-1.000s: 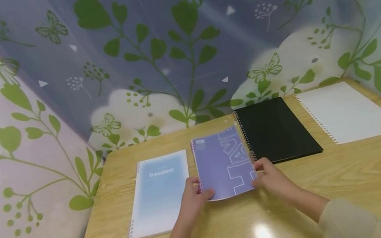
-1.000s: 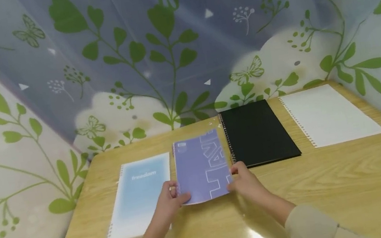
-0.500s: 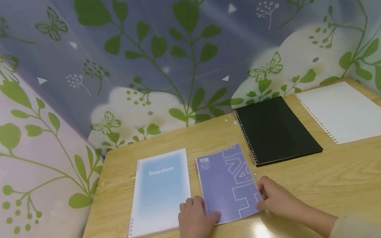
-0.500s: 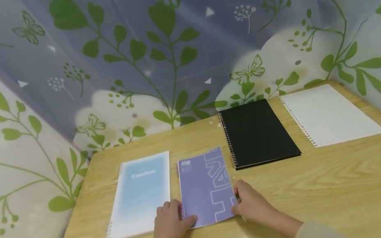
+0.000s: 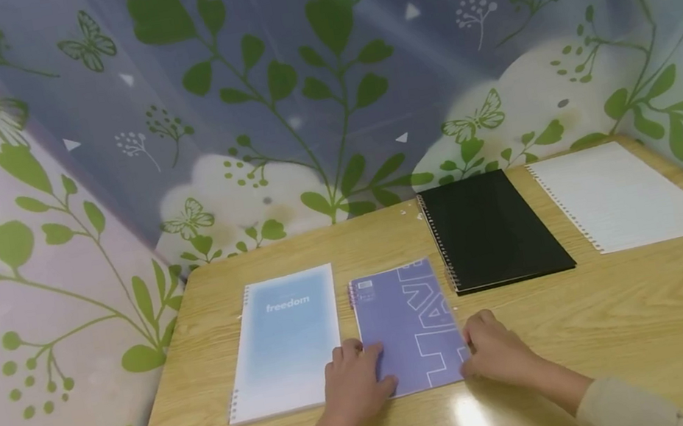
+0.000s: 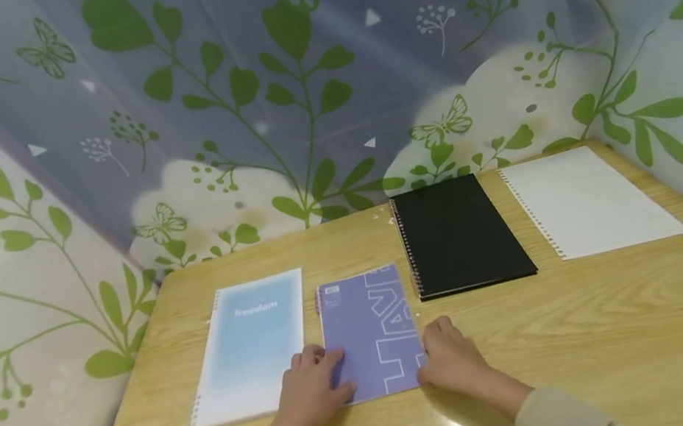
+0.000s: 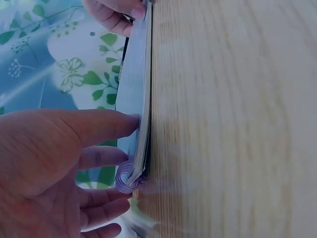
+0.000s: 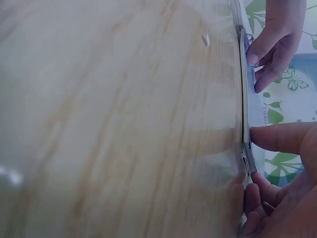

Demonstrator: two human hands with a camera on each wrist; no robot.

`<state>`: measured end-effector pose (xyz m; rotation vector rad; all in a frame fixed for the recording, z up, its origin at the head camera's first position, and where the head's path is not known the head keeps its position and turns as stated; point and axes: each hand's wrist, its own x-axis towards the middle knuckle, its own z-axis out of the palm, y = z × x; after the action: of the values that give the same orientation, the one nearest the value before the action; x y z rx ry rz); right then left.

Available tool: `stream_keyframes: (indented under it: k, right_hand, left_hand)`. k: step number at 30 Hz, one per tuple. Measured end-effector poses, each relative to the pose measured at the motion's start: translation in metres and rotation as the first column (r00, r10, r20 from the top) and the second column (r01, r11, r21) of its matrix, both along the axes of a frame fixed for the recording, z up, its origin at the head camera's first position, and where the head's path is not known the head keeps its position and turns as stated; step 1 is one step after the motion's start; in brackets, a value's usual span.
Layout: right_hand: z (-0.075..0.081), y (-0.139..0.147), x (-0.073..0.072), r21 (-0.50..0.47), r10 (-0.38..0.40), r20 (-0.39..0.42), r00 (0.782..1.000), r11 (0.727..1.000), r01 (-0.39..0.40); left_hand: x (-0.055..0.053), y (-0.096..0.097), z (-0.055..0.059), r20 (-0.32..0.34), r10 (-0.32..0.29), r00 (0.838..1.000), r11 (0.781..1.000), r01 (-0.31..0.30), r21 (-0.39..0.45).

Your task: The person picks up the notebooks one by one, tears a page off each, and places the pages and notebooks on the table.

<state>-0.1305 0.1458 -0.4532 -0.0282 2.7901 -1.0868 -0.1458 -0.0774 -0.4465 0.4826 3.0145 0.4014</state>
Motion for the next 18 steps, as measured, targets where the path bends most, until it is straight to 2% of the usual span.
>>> stream_keyframes:
  k: [6, 11, 14, 18]
  right_hand:
    - [0.000, 0.001, -0.001, -0.012, -0.002, 0.016, 1.000, 1.000, 0.002]
    - [0.001, 0.001, -0.004, -0.118, -0.020, 0.056, 0.998, 0.993, 0.026]
    - [0.005, -0.001, -0.005, -0.242, -0.046, 0.078, 0.996, 0.968, 0.063]
    - [0.019, -0.004, -0.002, -0.404, -0.053, 0.098, 0.994, 0.910, 0.088]
  left_hand:
    - [0.002, 0.000, 0.004, -0.006, -0.017, 1.000, 1.000, 0.017, -0.015]
    - [0.000, -0.001, 0.006, -0.035, -0.025, 0.999, 0.999, 0.024, -0.027]
    - [-0.004, -0.001, 0.011, -0.041, -0.033, 0.999, 0.999, 0.032, -0.026]
    - [-0.013, -0.002, 0.025, 0.008, -0.020, 1.000, 1.000, 0.020, -0.003]
